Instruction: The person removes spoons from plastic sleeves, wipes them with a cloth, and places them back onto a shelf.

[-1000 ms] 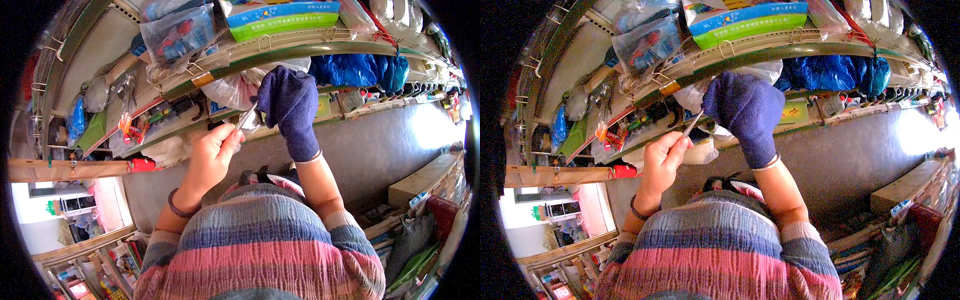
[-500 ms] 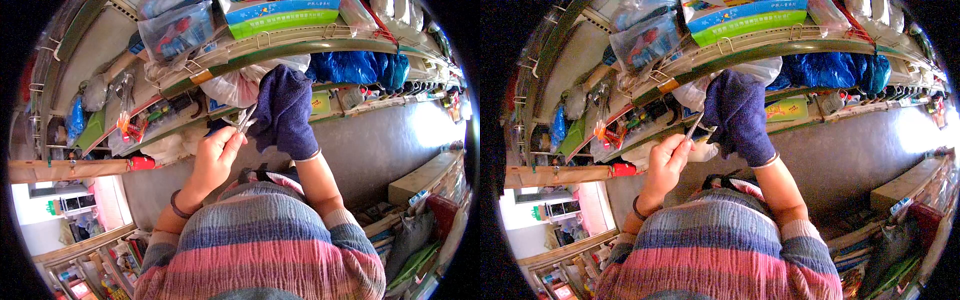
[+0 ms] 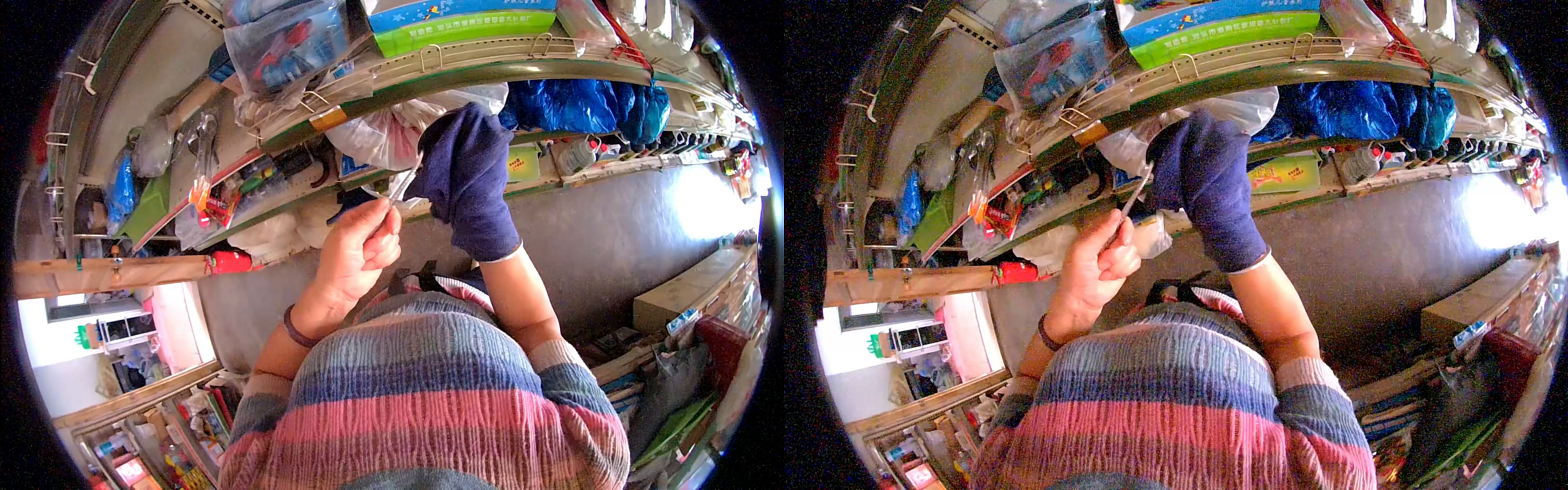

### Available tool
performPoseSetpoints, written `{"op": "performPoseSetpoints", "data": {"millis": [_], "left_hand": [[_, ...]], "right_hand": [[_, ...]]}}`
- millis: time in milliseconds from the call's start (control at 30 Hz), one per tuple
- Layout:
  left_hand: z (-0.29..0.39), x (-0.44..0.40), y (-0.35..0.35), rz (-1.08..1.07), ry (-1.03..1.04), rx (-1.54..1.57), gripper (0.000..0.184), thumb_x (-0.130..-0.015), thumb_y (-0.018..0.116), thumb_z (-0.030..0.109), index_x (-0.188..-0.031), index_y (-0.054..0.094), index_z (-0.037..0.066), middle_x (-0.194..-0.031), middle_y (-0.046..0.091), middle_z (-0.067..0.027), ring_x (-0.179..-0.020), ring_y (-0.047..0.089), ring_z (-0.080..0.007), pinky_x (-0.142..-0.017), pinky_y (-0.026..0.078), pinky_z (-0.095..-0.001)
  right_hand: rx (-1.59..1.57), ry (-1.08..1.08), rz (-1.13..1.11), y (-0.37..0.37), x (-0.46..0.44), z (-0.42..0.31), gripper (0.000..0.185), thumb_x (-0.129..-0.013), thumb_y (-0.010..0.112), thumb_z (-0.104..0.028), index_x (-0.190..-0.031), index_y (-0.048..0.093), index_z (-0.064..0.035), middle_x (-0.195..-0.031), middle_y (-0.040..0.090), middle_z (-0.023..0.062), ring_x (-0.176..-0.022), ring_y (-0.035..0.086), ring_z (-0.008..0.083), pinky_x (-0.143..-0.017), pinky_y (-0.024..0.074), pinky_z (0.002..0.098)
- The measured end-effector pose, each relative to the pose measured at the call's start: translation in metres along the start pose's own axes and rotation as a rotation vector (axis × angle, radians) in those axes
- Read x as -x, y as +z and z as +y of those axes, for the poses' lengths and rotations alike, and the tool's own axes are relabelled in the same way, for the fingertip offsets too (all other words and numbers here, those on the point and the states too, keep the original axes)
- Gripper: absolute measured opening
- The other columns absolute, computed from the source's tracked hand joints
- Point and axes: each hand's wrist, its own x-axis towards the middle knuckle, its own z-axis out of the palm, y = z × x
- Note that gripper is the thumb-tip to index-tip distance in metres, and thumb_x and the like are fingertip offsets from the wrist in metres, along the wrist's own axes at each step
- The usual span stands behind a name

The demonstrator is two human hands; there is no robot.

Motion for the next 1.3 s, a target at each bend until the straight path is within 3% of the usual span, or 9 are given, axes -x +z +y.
{"op": "performPoseSetpoints", "data": {"millis": [167, 300, 400, 567, 800, 967, 1100, 1200, 1300], "left_hand": [[0.005, 0.008, -0.001, 0.191, 0.292, -0.326, 0.022, -0.093, 0.052, 0.015, -0.076, 0.056, 0.003, -0.051, 0.038, 0.0053, -0.042, 0.028, -0.0025, -0.041, 0.021, -0.0208], [0.008, 0.011, 0.006, 0.324, 0.559, -0.876, 0.018, -0.090, 0.055, 0.012, -0.077, 0.058, 0.000, -0.058, 0.049, 0.0011, -0.047, 0.035, -0.0054, -0.044, 0.026, -0.0227], [0.009, 0.015, 0.022, 0.388, 0.713, -1.319, 0.016, -0.088, 0.060, 0.012, -0.076, 0.059, 0.001, -0.056, 0.050, -0.0040, -0.051, 0.047, -0.0111, -0.049, 0.038, -0.0258], [0.002, 0.017, 0.020, 0.341, 0.781, -1.460, 0.015, -0.086, 0.061, 0.010, -0.075, 0.058, 0.000, -0.056, 0.048, -0.0085, -0.047, 0.046, -0.0171, -0.047, 0.036, -0.0285], [0.009, 0.017, 0.018, 0.333, 0.879, -1.538, 0.014, -0.083, 0.063, 0.009, -0.074, 0.057, 0.000, -0.057, 0.048, -0.0090, -0.048, 0.046, -0.0206, -0.048, 0.036, -0.0303], [0.011, 0.015, 0.011, 0.301, 1.015, -1.595, 0.010, -0.081, 0.065, 0.007, -0.076, 0.060, 0.000, -0.061, 0.055, -0.0107, -0.051, 0.053, -0.0226, -0.050, 0.040, -0.0305], [0.021, 0.022, 0.012, 0.295, 0.954, -1.694, 0.008, -0.078, 0.067, 0.006, -0.077, 0.061, 0.000, -0.066, 0.060, -0.0118, -0.055, 0.058, -0.0239, -0.053, 0.044, -0.0303], [0.042, 0.018, 0.008, 0.145, 1.124, -1.821, 0.013, -0.074, 0.071, 0.007, -0.073, 0.059, 0.001, -0.059, 0.055, -0.0087, -0.049, 0.053, -0.0253, -0.048, 0.041, -0.0336], [0.059, 0.022, 0.006, 0.024, 1.148, -1.922, 0.015, -0.069, 0.073, 0.005, -0.072, 0.059, 0.001, -0.060, 0.054, -0.0073, -0.048, 0.052, -0.0239, -0.048, 0.041, -0.0331]], "right_hand": [[-0.208, -0.113, 0.061, -0.042, 0.005, 0.003, 0.036, -0.062, 0.066, -0.034, -0.081, 0.053, -0.0061, -0.083, 0.050, 0.0168, -0.082, 0.049, 0.0388, -0.073, 0.0384, 0.0446], [-0.719, 0.133, 0.095, -0.023, 0.002, -0.017, 0.025, -0.068, 0.067, -0.021, -0.085, 0.056, -0.0057, -0.078, 0.060, 0.0193, -0.076, 0.058, 0.0401, -0.069, 0.0442, 0.0464], [-0.459, -0.114, 0.132, 0.001, -0.001, -0.006, 0.016, -0.073, 0.060, -0.020, -0.082, 0.058, -0.0075, -0.078, 0.060, 0.0165, -0.077, 0.058, 0.0377, -0.069, 0.0455, 0.0434], [-0.427, 0.134, 0.110, -0.011, 0.005, -0.009, 0.012, -0.075, 0.055, -0.019, -0.083, 0.060, -0.0112, -0.077, 0.058, 0.0115, -0.074, 0.059, 0.0342, -0.066, 0.0462, 0.0418], [-0.221, -0.338, 0.024, -0.029, -0.005, -0.011, 0.020, -0.065, 0.061, -0.014, -0.084, 0.057, -0.0081, -0.085, 0.058, 0.0143, -0.084, 0.057, 0.0349, -0.071, 0.0463, 0.0445], [-0.404, -0.019, 0.066, -0.022, -0.001, -0.019, 0.021, -0.063, 0.065, -0.013, -0.081, 0.056, -0.0070, -0.080, 0.059, 0.0148, -0.080, 0.056, 0.0362, -0.071, 0.0459, 0.0454], [-0.289, -0.286, -0.106, -0.041, -0.008, -0.011, 0.017, -0.064, 0.066, -0.016, -0.078, 0.060, -0.0072, -0.080, 0.060, 0.0163, -0.079, 0.059, 0.0359, -0.068, 0.0474, 0.0441], [-0.254, -0.492, 0.008, -0.030, -0.004, -0.006, 0.030, -0.047, 0.074, -0.025, -0.069, 0.061, -0.0103, -0.075, 0.059, 0.0104, -0.074, 0.057, 0.0338, -0.064, 0.0452, 0.0422], [-0.280, -0.435, -0.310, -0.036, -0.009, -0.001, 0.027, -0.047, 0.074, -0.026, -0.066, 0.064, -0.0104, -0.069, 0.059, 0.0099, -0.070, 0.059, 0.0312, -0.063, 0.0470, 0.0393]]}}
